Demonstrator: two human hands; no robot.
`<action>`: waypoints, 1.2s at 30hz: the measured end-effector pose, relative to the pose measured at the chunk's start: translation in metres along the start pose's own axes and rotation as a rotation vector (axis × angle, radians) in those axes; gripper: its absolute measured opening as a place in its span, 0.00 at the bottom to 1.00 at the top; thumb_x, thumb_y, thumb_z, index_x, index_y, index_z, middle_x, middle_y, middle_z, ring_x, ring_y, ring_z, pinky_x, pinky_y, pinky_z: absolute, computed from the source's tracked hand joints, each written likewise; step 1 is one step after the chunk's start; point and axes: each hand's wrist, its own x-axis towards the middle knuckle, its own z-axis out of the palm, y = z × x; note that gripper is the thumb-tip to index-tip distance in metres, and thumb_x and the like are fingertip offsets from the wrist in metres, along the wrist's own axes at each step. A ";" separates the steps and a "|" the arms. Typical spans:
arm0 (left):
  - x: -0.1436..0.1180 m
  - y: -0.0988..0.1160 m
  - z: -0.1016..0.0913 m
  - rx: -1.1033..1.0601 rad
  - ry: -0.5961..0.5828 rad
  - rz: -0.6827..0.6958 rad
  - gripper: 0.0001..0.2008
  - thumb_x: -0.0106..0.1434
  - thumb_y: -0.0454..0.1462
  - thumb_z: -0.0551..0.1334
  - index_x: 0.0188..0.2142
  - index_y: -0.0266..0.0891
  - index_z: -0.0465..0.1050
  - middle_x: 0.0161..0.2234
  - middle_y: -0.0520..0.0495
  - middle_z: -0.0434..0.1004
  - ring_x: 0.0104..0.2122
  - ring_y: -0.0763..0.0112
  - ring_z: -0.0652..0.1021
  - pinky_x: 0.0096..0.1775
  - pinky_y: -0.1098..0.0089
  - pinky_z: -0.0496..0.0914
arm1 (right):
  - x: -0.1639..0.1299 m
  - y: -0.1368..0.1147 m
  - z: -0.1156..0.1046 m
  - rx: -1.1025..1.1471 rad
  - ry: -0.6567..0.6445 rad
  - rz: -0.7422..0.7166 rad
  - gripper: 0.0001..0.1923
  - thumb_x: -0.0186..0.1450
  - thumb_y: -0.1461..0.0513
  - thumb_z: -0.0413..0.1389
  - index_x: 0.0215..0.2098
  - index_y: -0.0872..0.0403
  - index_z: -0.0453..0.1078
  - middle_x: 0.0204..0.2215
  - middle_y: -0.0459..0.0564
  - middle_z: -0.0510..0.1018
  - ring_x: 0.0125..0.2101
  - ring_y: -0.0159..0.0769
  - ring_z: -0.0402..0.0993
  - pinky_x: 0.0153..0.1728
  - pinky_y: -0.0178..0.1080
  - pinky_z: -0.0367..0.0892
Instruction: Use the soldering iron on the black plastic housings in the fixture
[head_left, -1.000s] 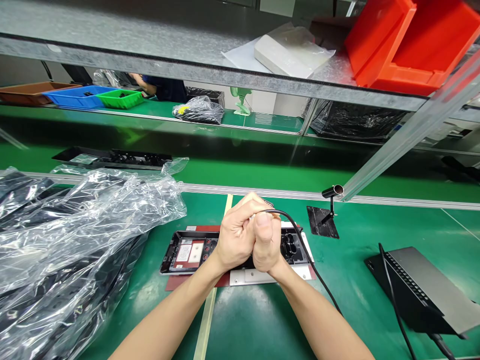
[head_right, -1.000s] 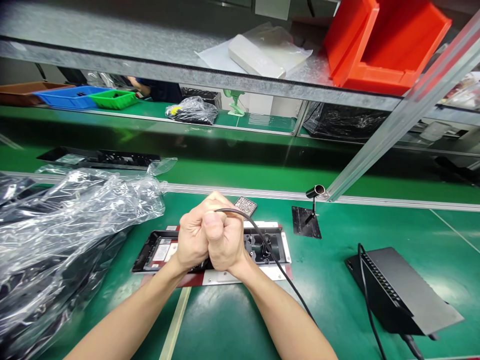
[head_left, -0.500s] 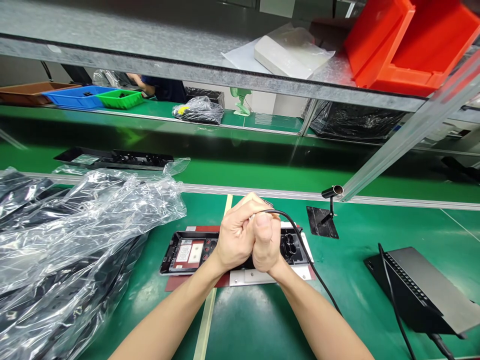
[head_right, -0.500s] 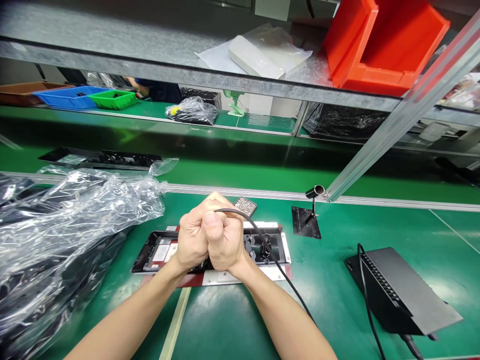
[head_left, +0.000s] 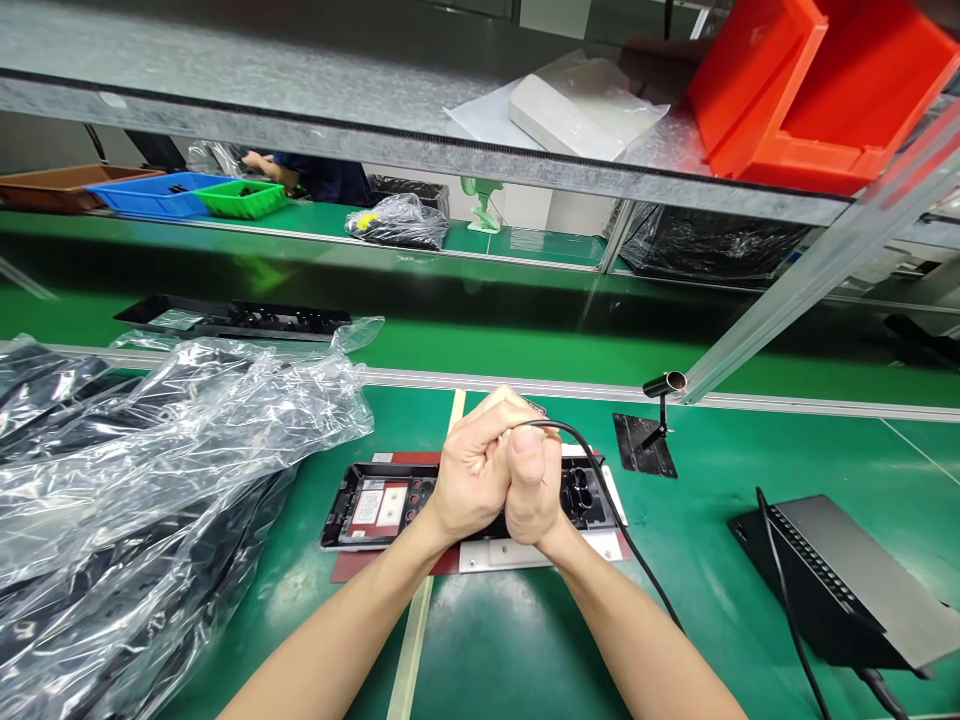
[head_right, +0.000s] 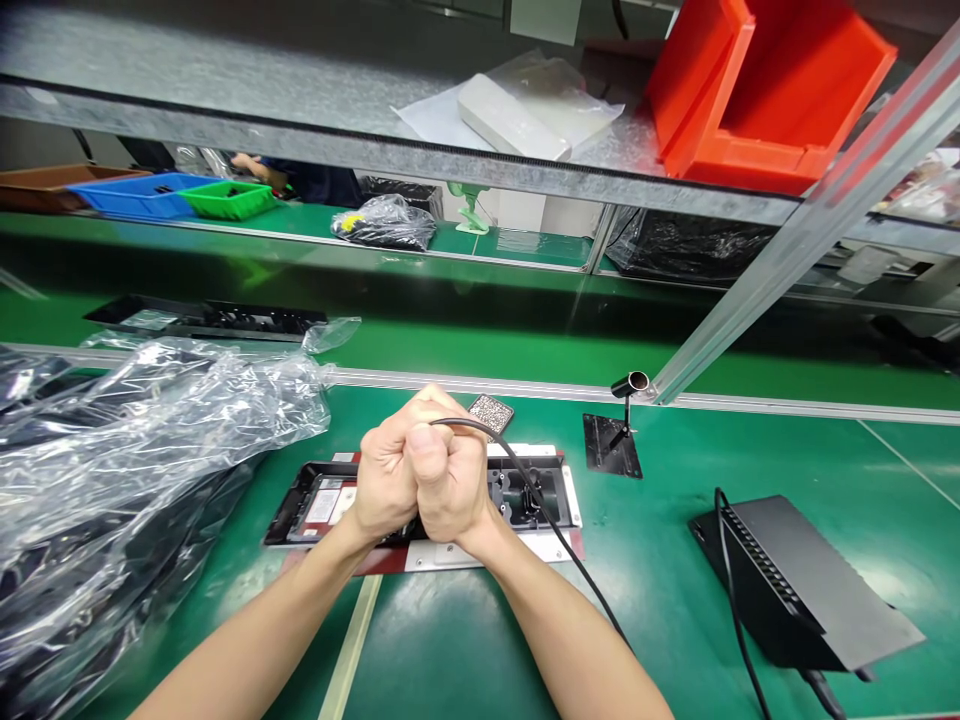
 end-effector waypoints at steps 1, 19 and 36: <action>0.000 0.000 0.000 -0.002 -0.001 0.000 0.10 0.72 0.39 0.59 0.40 0.38 0.78 0.34 0.44 0.77 0.34 0.66 0.76 0.36 0.66 0.72 | 0.000 0.000 0.000 -0.003 0.002 0.004 0.26 0.71 0.45 0.44 0.21 0.49 0.52 0.19 0.43 0.56 0.22 0.32 0.56 0.25 0.38 0.59; 0.000 -0.001 -0.001 -0.004 -0.002 0.007 0.11 0.72 0.40 0.58 0.41 0.38 0.79 0.34 0.45 0.77 0.35 0.66 0.76 0.37 0.66 0.71 | 0.001 -0.002 0.000 0.034 -0.019 0.007 0.26 0.71 0.46 0.45 0.20 0.50 0.53 0.19 0.44 0.62 0.23 0.33 0.61 0.28 0.39 0.63; 0.000 0.001 0.000 0.032 0.010 -0.003 0.12 0.72 0.41 0.58 0.35 0.38 0.77 0.33 0.44 0.76 0.33 0.66 0.76 0.35 0.66 0.72 | 0.000 0.001 0.000 0.018 -0.018 0.035 0.26 0.70 0.44 0.44 0.20 0.49 0.51 0.18 0.42 0.57 0.22 0.32 0.56 0.26 0.39 0.60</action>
